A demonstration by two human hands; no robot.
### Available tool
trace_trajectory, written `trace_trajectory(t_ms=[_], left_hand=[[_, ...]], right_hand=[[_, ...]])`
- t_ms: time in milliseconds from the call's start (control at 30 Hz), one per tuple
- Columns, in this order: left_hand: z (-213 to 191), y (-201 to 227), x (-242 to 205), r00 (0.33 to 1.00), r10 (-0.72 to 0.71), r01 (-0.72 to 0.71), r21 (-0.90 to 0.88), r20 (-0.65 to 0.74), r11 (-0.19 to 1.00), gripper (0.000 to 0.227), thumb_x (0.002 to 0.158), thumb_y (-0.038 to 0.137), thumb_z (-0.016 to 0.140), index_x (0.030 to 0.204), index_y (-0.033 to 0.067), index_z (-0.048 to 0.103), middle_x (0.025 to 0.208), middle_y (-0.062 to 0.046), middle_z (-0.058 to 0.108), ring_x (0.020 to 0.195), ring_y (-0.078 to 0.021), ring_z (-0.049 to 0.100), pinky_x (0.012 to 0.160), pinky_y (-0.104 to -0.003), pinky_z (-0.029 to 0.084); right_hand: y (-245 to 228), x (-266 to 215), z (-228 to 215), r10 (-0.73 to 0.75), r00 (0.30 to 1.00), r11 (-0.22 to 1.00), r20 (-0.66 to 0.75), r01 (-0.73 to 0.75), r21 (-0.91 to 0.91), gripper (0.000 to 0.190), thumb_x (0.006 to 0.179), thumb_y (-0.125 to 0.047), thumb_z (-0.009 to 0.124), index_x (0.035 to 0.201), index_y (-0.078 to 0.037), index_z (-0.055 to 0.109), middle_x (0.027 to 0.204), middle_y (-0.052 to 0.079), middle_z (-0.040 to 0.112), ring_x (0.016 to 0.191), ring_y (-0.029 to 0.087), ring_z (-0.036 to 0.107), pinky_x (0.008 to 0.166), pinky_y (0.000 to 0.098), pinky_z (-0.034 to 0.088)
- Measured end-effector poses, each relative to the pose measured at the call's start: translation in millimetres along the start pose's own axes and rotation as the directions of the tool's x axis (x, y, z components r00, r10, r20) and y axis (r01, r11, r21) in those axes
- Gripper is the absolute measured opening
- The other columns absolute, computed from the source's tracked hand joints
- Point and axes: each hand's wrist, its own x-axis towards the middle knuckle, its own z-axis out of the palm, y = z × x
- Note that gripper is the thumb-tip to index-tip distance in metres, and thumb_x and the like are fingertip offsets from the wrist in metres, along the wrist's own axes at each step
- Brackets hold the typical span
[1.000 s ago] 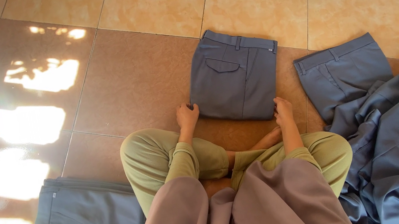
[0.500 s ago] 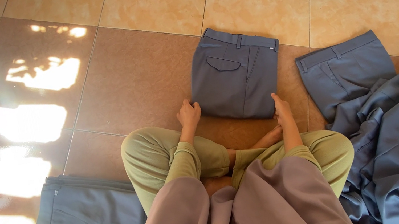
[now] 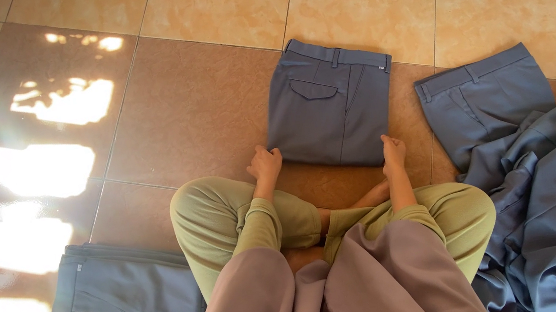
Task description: Folding grey pants into a neat rectangular shape while sitting on the floor.
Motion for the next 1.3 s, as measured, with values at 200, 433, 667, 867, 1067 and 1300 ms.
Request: trace_trajectory(t_ms=[200, 433, 667, 867, 1067, 1300], left_hand=[[10.5, -8.1, 13.7, 0.997, 0.005, -0.008, 0.046, 0.071, 0.999, 0.039, 0.089, 0.031, 0.057, 0.119, 0.0052, 0.055, 0.101, -0.022, 0.073, 0.096, -0.0405, 0.072, 0.084, -0.054, 0.048], [-43.2, 6.2, -11.8, 0.959, -0.170, 0.091, 0.324, 0.227, 0.942, 0.038, 0.081, 0.021, 0.056, 0.110, 0.0021, 0.071, 0.107, -0.020, 0.075, 0.100, -0.0380, 0.070, 0.097, -0.053, 0.033], [-13.8, 1.1, 14.5, 0.991, 0.136, -0.130, -0.190, 0.018, 0.973, 0.074, 0.080, 0.042, 0.071, 0.129, -0.0101, 0.053, 0.119, -0.033, 0.059, 0.115, -0.0466, 0.062, 0.094, -0.057, 0.052], [13.5, -18.1, 53.5, 0.995, -0.029, 0.057, -0.313, 0.094, 0.948, 0.060, 0.087, 0.037, 0.061, 0.132, -0.0015, 0.057, 0.119, -0.029, 0.066, 0.112, -0.0446, 0.067, 0.089, -0.060, 0.055], [-26.8, 9.0, 13.9, 0.987, -0.011, 0.054, -0.268, 0.159, 0.962, 0.070, 0.078, 0.045, 0.063, 0.130, -0.0023, 0.063, 0.118, -0.030, 0.068, 0.113, -0.0455, 0.066, 0.089, -0.059, 0.054], [-9.3, 7.3, 30.9, 0.982, 0.039, 0.068, -0.533, 0.187, 0.844, 0.068, 0.095, 0.044, 0.064, 0.142, -0.0046, 0.053, 0.133, -0.033, 0.059, 0.128, -0.0475, 0.055, 0.101, -0.060, 0.050]], right_hand=[[34.4, 25.0, 5.8, -0.107, 0.992, 0.917, 0.059, 0.122, -0.379, 0.064, 0.089, -0.025, 0.076, 0.139, 0.006, 0.053, 0.134, 0.028, 0.054, 0.130, 0.045, 0.051, 0.099, 0.0613, 0.048], [-49.3, -87.7, 4.1, 0.093, 0.939, 0.896, 0.330, 0.066, -0.440, 0.090, 0.077, -0.016, 0.072, 0.151, 0.015, 0.033, 0.155, 0.038, 0.033, 0.147, 0.050, 0.028, 0.116, 0.0637, 0.029], [-71.4, -111.6, 5.1, 0.013, 0.927, 0.984, 0.375, 0.055, -0.169, 0.078, 0.087, -0.024, 0.074, 0.149, 0.009, 0.041, 0.152, 0.033, 0.040, 0.144, 0.047, 0.035, 0.114, 0.0578, 0.037], [-60.6, -99.5, 2.2, 0.118, 0.909, 0.987, 0.399, -0.151, 0.051, 0.080, 0.090, -0.015, 0.071, 0.157, 0.001, 0.030, 0.161, 0.028, 0.030, 0.147, 0.043, 0.031, 0.118, 0.0580, 0.032], [-21.1, -54.5, 4.0, 0.218, 0.879, 0.971, 0.425, -0.238, -0.005, 0.092, 0.085, -0.027, 0.073, 0.160, -0.002, 0.025, 0.164, 0.025, 0.025, 0.151, 0.041, 0.026, 0.120, 0.0582, 0.025], [-19.9, -54.4, 0.8, 0.232, 0.867, 0.944, 0.442, -0.309, 0.111, 0.091, 0.091, -0.037, 0.081, 0.158, -0.003, 0.030, 0.162, 0.022, 0.031, 0.149, 0.041, 0.030, 0.119, 0.0560, 0.027]])
